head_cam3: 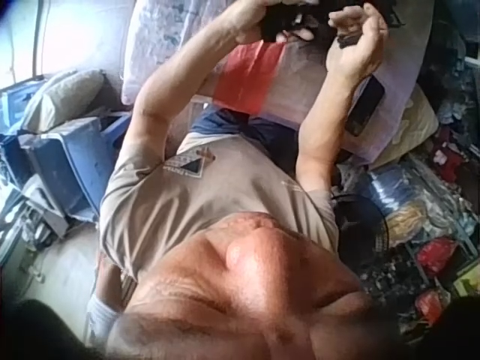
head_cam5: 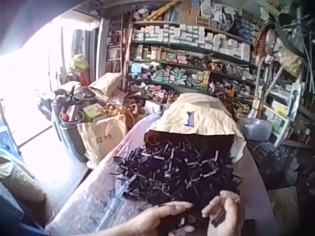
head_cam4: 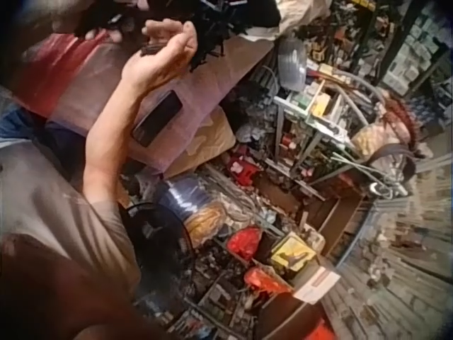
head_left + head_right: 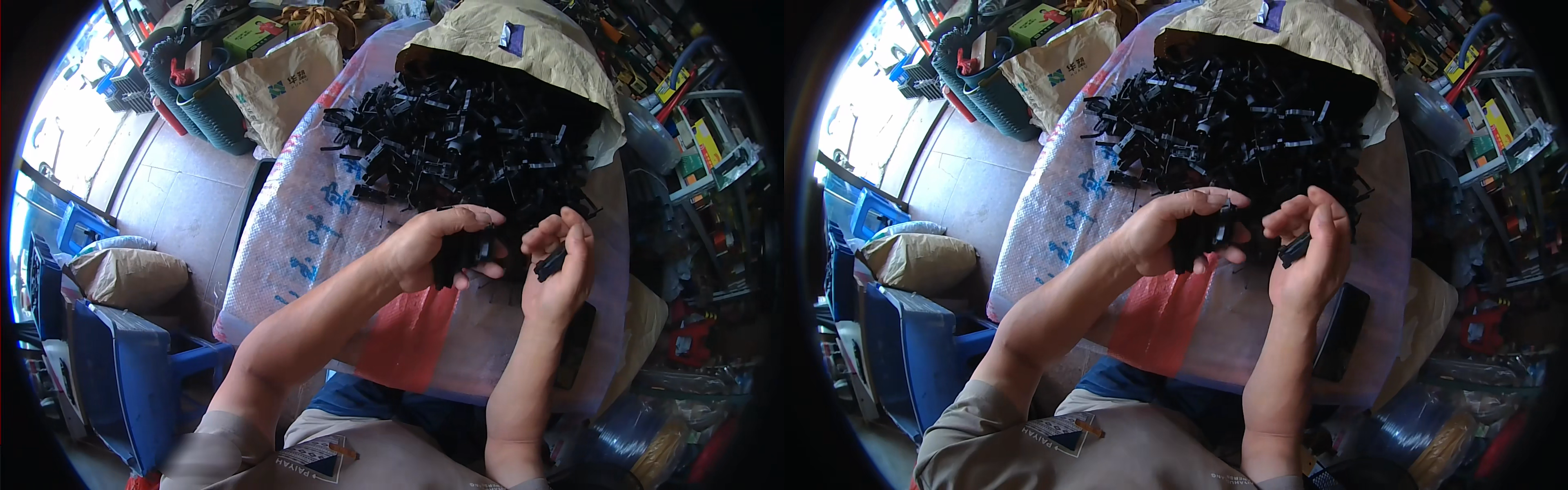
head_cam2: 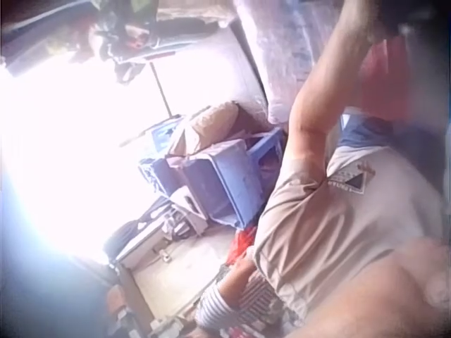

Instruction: Sorting and inspecting small black plastic components on a table.

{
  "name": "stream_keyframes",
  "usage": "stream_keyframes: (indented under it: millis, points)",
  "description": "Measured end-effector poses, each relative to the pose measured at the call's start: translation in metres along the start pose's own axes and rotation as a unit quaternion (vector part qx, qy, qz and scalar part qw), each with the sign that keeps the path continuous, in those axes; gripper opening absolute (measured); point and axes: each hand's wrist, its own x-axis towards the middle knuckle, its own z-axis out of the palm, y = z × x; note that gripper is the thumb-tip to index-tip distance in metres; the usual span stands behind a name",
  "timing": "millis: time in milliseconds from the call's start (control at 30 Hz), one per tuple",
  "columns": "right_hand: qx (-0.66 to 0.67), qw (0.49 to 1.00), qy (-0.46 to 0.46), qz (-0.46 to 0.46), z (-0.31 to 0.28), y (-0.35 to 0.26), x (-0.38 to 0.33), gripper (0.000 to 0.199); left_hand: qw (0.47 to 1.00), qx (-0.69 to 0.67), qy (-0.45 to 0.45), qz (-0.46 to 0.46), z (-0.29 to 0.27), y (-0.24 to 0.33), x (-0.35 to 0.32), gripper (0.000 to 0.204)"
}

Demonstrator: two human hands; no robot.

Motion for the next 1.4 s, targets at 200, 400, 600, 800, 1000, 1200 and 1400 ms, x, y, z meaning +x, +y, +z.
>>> stream_keyframes:
  millis: [200, 400, 600, 800, 1000, 1200, 1400]
  points:
    - [-0.28, 0.937, -0.188, -0.086, 0.022, 0.023, -0.015, 0.049, 0.998, 0.036, 0.044, -0.012, 0.017, -0.008, -0.007, 0.037]
    - [-0.34, 0.911, -0.215, -0.085, 0.012, 0.014, -0.014, 0.067, 0.997, 0.041, -0.061, 0.016, 0.005, -0.015, 0.002, 0.027]
    - [0.245, 0.957, -0.102, 0.116, 0.009, 0.017, -0.014, 0.075, 0.991, 0.042, -0.041, 0.119, 0.006, 0.025, -0.022, 0.035]
    - [-0.161, 0.977, -0.097, -0.103, -0.002, 0.015, -0.004, 0.063, 0.835, 0.232, 0.253, 0.43, -0.06, 0.152, -0.093, 0.036]
    - [-0.226, 0.962, -0.122, -0.095, 0.01, 0.009, -0.004, 0.021, 0.482, 0.656, 0.483, 0.323, -0.146, 0.159, -0.127, 0.067]
    - [-0.499, 0.851, -0.164, 0.026, -0.042, -0.005, 0.01, 0.01, 0.809, 0.487, 0.224, 0.241, 0.005, 0.08, -0.049, 0.03]
    - [-0.579, 0.761, -0.293, 0.013, -0.02, -0.006, -0.001, 0.023, 0.887, 0.418, 0.104, 0.167, -0.005, 0.028, -0.011, 0.022]
